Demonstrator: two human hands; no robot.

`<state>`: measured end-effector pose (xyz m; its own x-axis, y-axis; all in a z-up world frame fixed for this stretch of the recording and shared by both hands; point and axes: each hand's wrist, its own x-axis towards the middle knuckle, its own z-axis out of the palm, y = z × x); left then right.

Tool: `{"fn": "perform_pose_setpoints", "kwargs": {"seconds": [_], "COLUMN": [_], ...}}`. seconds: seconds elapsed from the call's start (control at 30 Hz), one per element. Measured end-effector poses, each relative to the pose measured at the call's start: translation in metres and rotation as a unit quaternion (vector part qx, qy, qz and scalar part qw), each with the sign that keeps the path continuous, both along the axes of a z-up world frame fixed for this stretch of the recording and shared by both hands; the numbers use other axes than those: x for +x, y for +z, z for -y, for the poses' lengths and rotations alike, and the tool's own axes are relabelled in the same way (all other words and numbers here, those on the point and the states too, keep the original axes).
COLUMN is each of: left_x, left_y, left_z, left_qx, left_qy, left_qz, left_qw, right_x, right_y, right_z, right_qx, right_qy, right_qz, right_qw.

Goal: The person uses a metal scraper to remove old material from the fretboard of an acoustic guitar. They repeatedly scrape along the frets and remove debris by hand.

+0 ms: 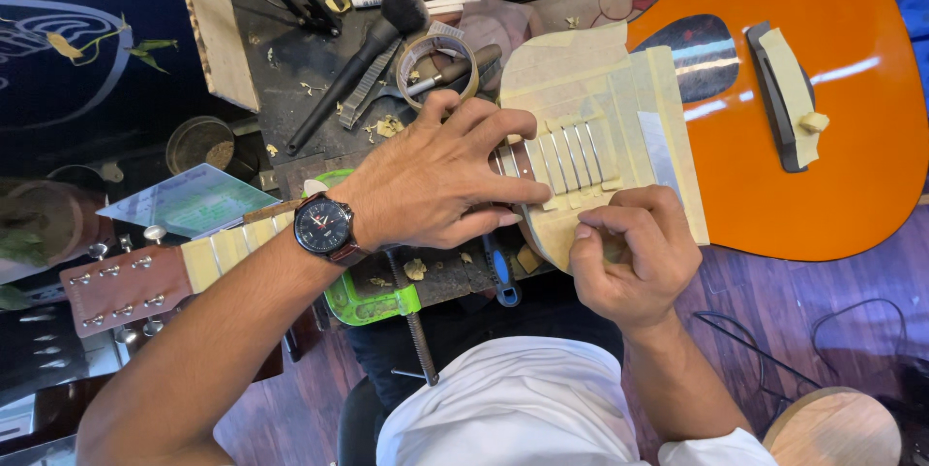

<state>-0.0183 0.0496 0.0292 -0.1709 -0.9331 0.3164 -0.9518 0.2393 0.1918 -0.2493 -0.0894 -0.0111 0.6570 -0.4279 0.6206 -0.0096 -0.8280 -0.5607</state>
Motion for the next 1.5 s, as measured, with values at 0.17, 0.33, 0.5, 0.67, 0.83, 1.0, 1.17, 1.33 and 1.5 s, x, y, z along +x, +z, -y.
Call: {"fn": "perform_pose_setpoints", "kwargs": {"seconds": [0.17,0.33,0.5,0.67,0.83,1.0,1.17,1.33,1.5], "left_x": [-0.002,0.0,0.001,0.0,0.0,0.0,0.001,0.002,0.003], "left_y": [-0.001,-0.003,-0.004,-0.006,-0.007,-0.007,-0.008,-0.005,-0.007], "left_z": [0.001,-0.002,-0.004,-0.004,-0.003,-0.002,-0.001,0.0,0.003], "left_qx": [0.001,-0.001,-0.041,-0.034,-0.027,-0.026,-0.028,-0.02,-0.001], "left_qy": [0.002,0.036,0.092,0.114,0.128,0.137,0.117,0.078,0.037], "left_qz": [0.008,0.032,0.071,0.084,0.084,0.078,0.059,0.01,-0.027], "left_qw": [1.0,0.999,0.992,0.989,0.988,0.987,0.991,0.997,0.999], "right_x": [0.0,-0.001,0.0,0.0,0.0,0.001,0.002,0.002,0.001], "right_y": [0.001,-0.001,-0.003,-0.001,0.0,-0.002,-0.001,0.002,0.012], "right_z": [0.0,0.0,0.001,0.001,0.0,0.001,0.001,0.002,0.007], "right_qx": [-0.001,-0.001,-0.007,-0.007,-0.005,-0.014,-0.017,-0.015,0.088], "right_qy": [0.004,0.002,0.004,0.007,0.007,0.003,0.008,0.014,0.038], "right_qz": [0.003,0.0,0.007,0.009,0.009,0.013,0.015,0.015,0.027], "right_qw": [1.0,1.0,1.0,1.0,1.0,1.0,1.0,1.0,0.995]}}
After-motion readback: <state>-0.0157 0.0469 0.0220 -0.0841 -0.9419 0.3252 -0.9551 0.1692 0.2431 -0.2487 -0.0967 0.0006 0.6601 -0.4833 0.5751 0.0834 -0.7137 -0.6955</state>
